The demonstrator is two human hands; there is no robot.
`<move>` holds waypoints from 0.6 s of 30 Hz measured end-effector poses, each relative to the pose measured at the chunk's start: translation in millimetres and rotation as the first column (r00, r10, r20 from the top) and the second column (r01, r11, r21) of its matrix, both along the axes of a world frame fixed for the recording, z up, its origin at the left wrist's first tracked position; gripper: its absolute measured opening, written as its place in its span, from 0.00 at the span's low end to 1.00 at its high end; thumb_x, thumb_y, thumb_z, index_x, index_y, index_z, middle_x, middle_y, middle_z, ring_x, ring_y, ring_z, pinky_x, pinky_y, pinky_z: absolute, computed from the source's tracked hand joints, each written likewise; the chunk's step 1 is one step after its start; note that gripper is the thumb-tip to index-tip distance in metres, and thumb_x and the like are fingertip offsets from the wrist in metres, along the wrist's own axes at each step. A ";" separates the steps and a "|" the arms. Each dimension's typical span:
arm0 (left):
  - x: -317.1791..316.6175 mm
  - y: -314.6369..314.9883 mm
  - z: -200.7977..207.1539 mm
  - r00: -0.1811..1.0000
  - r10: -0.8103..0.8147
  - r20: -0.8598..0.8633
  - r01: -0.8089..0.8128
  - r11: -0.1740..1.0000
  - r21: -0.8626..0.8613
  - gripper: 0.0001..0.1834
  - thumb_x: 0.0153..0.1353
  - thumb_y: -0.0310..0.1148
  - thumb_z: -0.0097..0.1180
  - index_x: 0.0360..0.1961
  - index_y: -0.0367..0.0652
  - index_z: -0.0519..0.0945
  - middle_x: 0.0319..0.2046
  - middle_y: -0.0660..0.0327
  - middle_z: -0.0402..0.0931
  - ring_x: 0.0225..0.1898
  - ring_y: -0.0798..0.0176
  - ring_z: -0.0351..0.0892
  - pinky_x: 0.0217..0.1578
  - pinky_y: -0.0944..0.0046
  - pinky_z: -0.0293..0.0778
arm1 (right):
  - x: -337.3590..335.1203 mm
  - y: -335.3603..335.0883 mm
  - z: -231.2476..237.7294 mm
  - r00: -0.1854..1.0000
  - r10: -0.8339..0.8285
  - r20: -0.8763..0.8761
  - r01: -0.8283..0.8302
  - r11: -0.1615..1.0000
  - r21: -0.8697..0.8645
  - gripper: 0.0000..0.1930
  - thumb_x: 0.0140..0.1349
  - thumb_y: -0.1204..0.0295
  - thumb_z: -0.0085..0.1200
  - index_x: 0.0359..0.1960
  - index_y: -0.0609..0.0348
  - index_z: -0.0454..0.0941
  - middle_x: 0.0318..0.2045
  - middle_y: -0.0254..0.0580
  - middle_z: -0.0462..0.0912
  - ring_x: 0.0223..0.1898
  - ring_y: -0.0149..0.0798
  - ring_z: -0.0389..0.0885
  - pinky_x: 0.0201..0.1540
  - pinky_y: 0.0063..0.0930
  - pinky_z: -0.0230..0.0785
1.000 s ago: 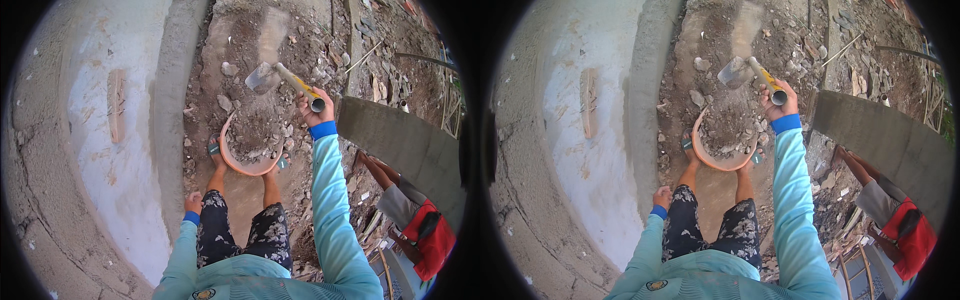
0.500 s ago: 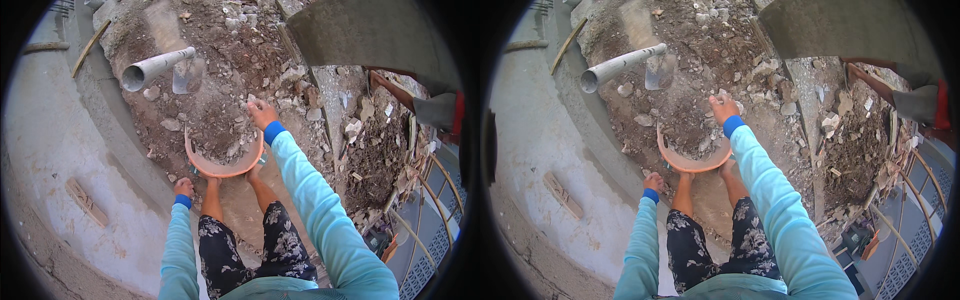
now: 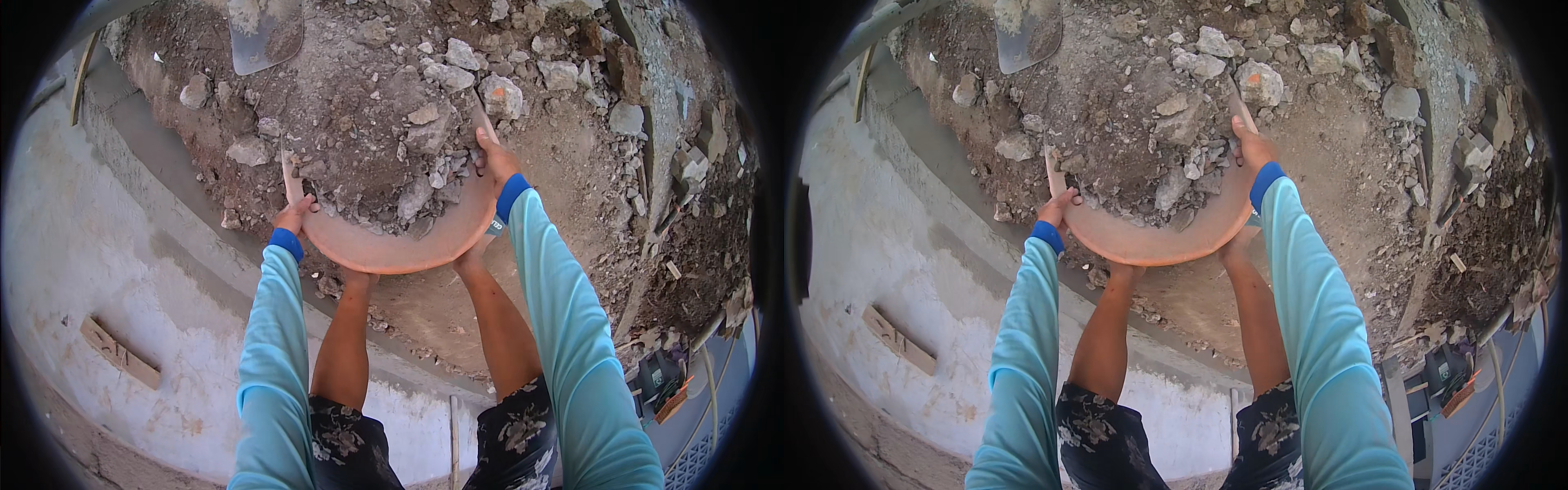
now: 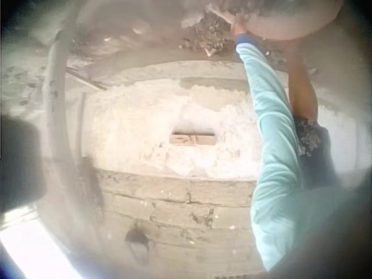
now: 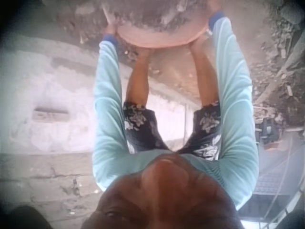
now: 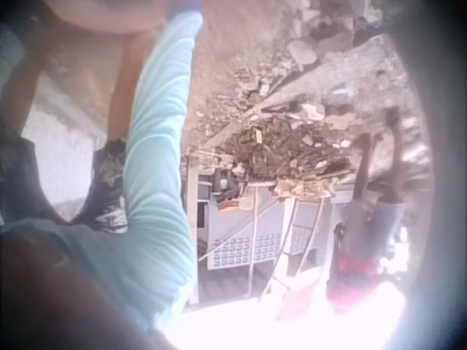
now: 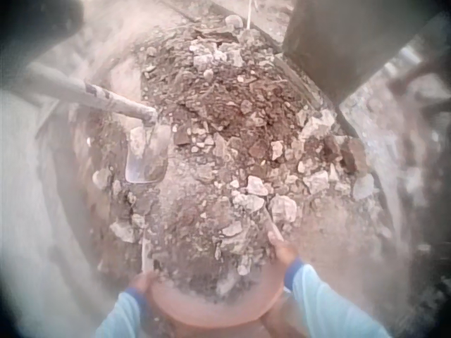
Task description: The person uses a hoe to break up soil and rocks, then scoops the material into an orange basin. They carry the basin to a nearby area and pour the contents into a hole surrounded by rebar. The person repeats this cycle multiple times, returning to the pile to gather more debris.
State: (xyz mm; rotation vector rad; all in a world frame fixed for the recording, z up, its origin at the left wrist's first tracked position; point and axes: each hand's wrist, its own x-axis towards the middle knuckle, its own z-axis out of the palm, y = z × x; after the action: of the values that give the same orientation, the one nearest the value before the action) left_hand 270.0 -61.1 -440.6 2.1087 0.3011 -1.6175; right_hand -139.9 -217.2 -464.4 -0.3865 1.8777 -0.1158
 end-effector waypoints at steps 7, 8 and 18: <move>-64.0 19.6 39.4 0.923 0.124 0.364 -0.032 0.968 -0.249 0.15 0.65 0.40 0.60 0.35 0.35 0.81 0.27 0.64 0.77 0.27 0.72 0.74 0.30 0.70 0.71 | 38.0 28.3 35.1 0.930 0.109 -0.351 -0.225 0.924 -0.310 0.36 0.52 0.37 0.60 0.31 0.68 0.84 0.22 0.48 0.81 0.26 0.40 0.77 0.37 0.38 0.71; -69.0 25.5 54.0 0.908 0.075 0.413 0.018 0.976 -0.218 0.16 0.65 0.41 0.60 0.35 0.35 0.81 0.26 0.64 0.77 0.27 0.72 0.73 0.30 0.69 0.70 | 52.6 29.0 58.1 0.917 0.168 -0.362 -0.280 0.917 -0.283 0.36 0.54 0.36 0.58 0.28 0.67 0.84 0.17 0.48 0.77 0.23 0.39 0.75 0.34 0.39 0.69; -130.3 60.2 266.9 0.816 0.018 0.577 0.171 0.947 -0.272 0.19 0.66 0.44 0.58 0.31 0.34 0.80 0.24 0.66 0.75 0.27 0.73 0.70 0.29 0.68 0.67 | 21.4 77.6 240.6 0.962 0.048 -0.269 -0.184 0.841 -0.508 0.31 0.58 0.44 0.59 0.20 0.66 0.77 0.11 0.39 0.66 0.18 0.33 0.63 0.23 0.36 0.59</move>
State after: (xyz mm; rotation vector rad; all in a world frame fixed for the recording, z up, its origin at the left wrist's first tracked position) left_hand 139.8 -0.9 -173.7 2.2446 -0.2350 -0.9057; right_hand -118.4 -139.6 -223.7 -0.9333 2.0438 -0.5348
